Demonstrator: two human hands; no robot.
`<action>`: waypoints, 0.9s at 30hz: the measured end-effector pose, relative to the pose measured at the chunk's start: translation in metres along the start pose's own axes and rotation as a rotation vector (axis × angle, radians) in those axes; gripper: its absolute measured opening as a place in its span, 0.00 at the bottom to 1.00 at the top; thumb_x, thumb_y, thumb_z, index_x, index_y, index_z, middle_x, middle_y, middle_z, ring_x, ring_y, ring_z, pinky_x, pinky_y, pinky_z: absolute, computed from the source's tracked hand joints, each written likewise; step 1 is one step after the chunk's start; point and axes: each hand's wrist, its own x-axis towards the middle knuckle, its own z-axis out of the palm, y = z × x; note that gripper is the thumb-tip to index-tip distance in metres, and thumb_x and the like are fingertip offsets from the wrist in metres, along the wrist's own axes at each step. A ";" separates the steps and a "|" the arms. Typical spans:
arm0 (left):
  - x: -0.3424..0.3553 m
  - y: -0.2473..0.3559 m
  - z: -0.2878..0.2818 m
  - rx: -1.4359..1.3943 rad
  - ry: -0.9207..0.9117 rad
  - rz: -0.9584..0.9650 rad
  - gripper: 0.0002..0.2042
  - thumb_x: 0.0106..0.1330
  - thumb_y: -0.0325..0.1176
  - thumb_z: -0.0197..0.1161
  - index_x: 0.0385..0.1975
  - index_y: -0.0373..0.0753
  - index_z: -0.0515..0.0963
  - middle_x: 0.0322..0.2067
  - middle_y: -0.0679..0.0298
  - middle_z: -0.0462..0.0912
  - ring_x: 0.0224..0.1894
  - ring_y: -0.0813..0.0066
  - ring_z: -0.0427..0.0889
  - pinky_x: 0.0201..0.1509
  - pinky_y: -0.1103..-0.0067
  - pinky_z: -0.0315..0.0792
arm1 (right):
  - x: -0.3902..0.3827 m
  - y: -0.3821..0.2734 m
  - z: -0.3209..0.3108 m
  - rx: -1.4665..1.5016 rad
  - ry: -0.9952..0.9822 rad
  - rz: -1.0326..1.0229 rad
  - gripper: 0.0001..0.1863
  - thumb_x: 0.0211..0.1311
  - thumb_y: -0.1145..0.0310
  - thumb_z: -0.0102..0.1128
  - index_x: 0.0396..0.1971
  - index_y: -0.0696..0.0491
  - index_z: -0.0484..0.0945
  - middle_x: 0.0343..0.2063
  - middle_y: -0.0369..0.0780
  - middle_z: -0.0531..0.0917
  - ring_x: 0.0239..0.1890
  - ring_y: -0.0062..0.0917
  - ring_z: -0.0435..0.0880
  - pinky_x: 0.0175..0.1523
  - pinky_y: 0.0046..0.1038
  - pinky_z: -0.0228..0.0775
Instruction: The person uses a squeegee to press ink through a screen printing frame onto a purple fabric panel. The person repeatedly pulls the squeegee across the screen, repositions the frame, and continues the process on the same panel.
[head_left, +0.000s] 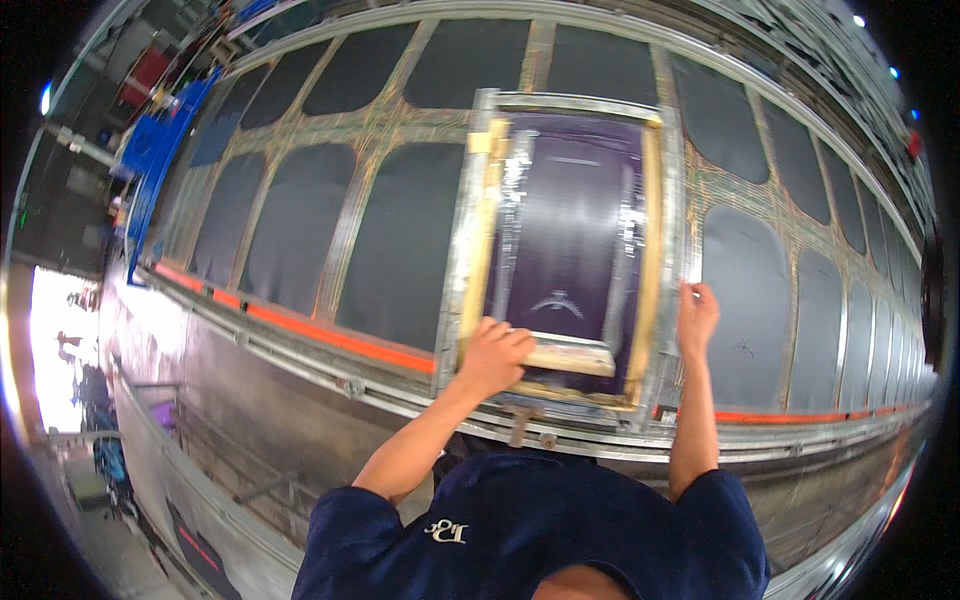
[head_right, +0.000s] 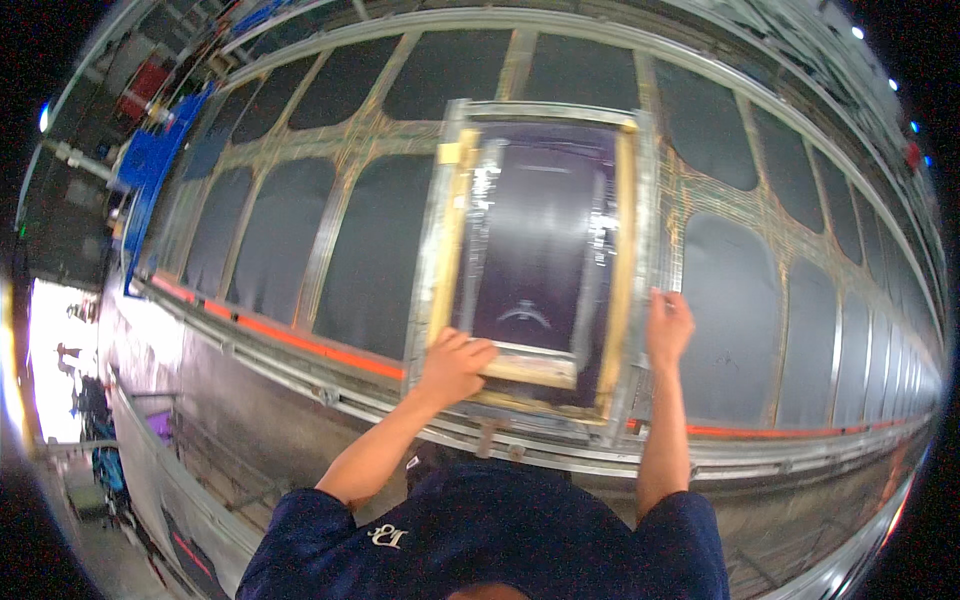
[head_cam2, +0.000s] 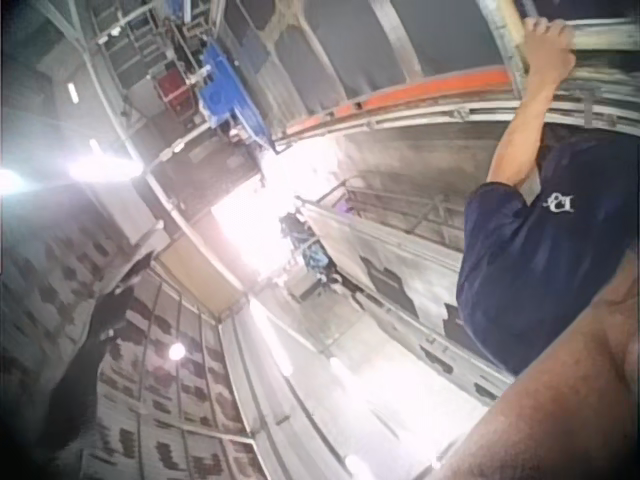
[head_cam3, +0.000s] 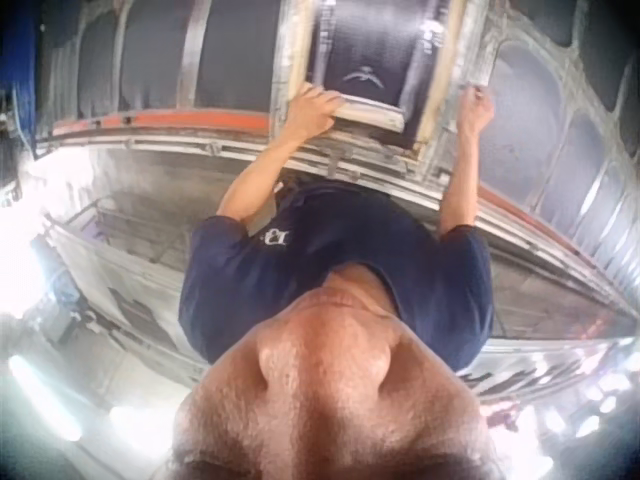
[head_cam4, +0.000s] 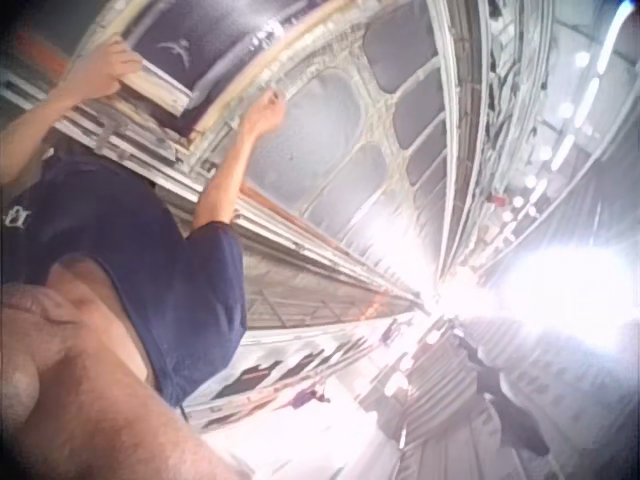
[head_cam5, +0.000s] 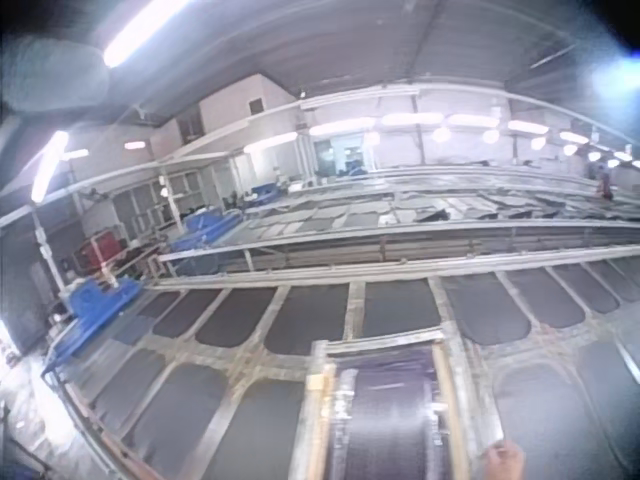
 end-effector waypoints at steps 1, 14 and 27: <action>-0.007 -0.021 -0.010 0.030 -0.014 -0.013 0.19 0.42 0.28 0.71 0.38 0.45 0.82 0.43 0.72 0.84 0.44 0.68 0.81 0.55 0.68 0.68 | -0.016 -0.033 0.016 -0.112 0.014 0.021 0.17 0.68 0.56 0.66 0.33 0.57 0.84 0.31 0.46 0.86 0.33 0.38 0.84 0.42 0.37 0.74; -0.154 -0.211 -0.119 0.117 -0.031 0.095 0.24 0.35 0.26 0.72 0.40 0.43 0.84 0.44 0.71 0.87 0.35 0.68 0.78 0.45 0.69 0.68 | -0.133 -0.153 0.212 0.149 0.106 0.009 0.16 0.64 0.57 0.66 0.34 0.57 0.82 0.27 0.51 0.84 0.30 0.47 0.84 0.38 0.40 0.73; -0.069 -0.271 -0.087 0.172 0.028 0.153 0.22 0.43 0.25 0.70 0.43 0.41 0.83 0.44 0.70 0.84 0.38 0.66 0.76 0.49 0.68 0.68 | -0.111 -0.163 0.195 -0.288 -0.202 0.147 0.17 0.65 0.50 0.64 0.37 0.49 0.87 0.25 0.50 0.85 0.34 0.51 0.85 0.41 0.48 0.76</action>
